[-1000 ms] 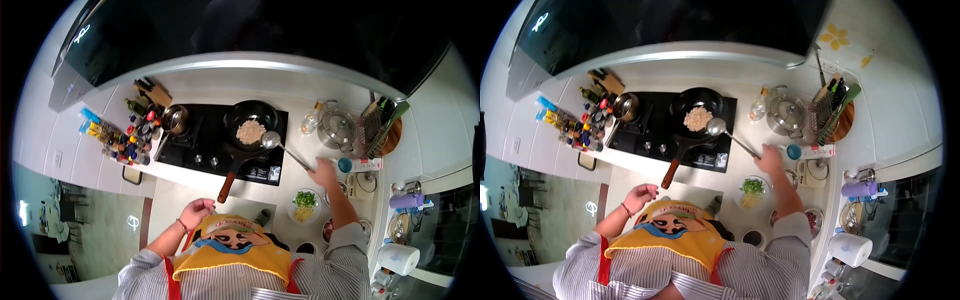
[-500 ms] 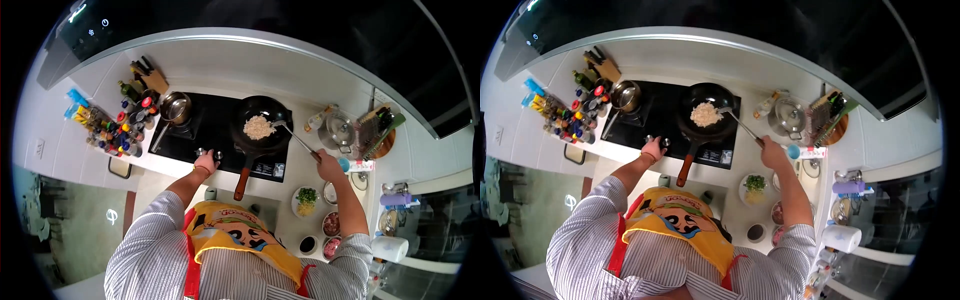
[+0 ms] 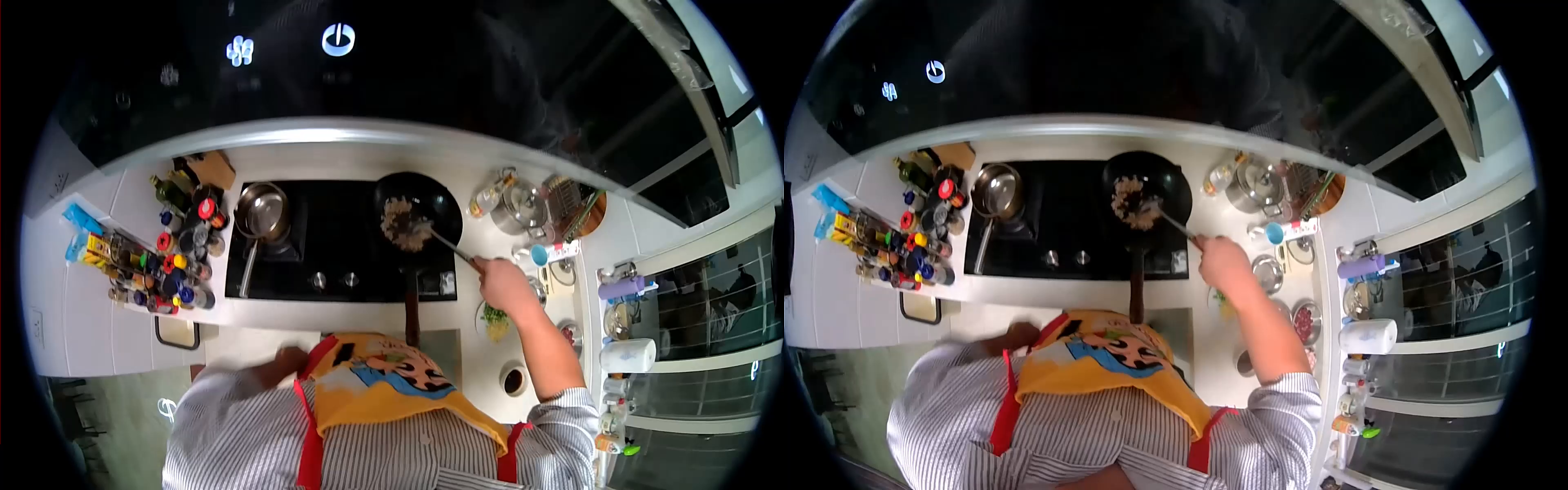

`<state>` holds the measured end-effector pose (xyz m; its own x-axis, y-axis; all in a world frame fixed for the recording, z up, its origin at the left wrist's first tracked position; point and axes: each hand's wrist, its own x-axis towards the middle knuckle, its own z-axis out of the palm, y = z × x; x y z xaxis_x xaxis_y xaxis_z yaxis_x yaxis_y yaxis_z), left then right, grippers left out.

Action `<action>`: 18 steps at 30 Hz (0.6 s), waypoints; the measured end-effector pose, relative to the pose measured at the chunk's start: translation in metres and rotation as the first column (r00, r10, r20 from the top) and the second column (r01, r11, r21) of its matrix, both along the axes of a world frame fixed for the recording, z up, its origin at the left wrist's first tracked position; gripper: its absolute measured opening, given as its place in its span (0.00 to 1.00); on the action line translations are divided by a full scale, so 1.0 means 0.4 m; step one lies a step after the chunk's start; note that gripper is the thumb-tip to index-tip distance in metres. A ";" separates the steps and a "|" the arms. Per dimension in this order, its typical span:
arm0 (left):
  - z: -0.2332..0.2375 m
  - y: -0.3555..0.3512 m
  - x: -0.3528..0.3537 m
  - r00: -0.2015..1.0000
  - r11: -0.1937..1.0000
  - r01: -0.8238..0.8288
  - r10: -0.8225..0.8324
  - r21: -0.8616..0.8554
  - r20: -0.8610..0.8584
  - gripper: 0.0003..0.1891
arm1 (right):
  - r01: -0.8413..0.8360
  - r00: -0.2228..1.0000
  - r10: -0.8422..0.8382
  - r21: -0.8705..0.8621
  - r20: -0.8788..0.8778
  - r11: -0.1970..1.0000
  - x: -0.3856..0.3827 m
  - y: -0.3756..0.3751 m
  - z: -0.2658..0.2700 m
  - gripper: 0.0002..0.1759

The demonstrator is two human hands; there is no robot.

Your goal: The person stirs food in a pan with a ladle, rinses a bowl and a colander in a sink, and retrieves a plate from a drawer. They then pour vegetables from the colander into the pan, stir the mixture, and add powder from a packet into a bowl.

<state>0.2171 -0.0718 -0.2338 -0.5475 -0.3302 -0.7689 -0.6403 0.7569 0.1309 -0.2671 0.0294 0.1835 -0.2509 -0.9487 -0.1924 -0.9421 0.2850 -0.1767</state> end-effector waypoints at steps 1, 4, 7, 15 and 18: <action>0.020 0.068 0.047 0.990 0.992 0.038 -0.053 0.122 0.128 0.20 | -0.007 0.999 0.010 0.077 -0.041 0.997 0.005 0.007 0.012 0.21; 0.067 0.193 0.106 0.960 0.946 0.061 -0.143 0.318 0.241 0.21 | 0.000 1.000 0.001 0.055 -0.014 0.998 -0.003 -0.040 -0.025 0.21; 0.096 0.221 0.092 0.957 0.940 0.057 -0.148 0.336 0.251 0.22 | 0.030 1.000 -0.030 -0.046 -0.003 0.998 -0.052 -0.102 -0.129 0.21; 0.368 0.055 -0.037 0.942 0.954 -0.273 0.291 -0.122 0.167 0.16 | -0.096 0.995 0.096 -0.014 0.023 0.995 -0.016 -0.029 -0.014 0.20; 0.496 0.069 -0.214 0.798 0.865 -0.500 0.478 0.039 -0.365 0.16 | -0.152 0.984 0.161 0.110 -0.077 0.982 -0.038 0.025 0.069 0.17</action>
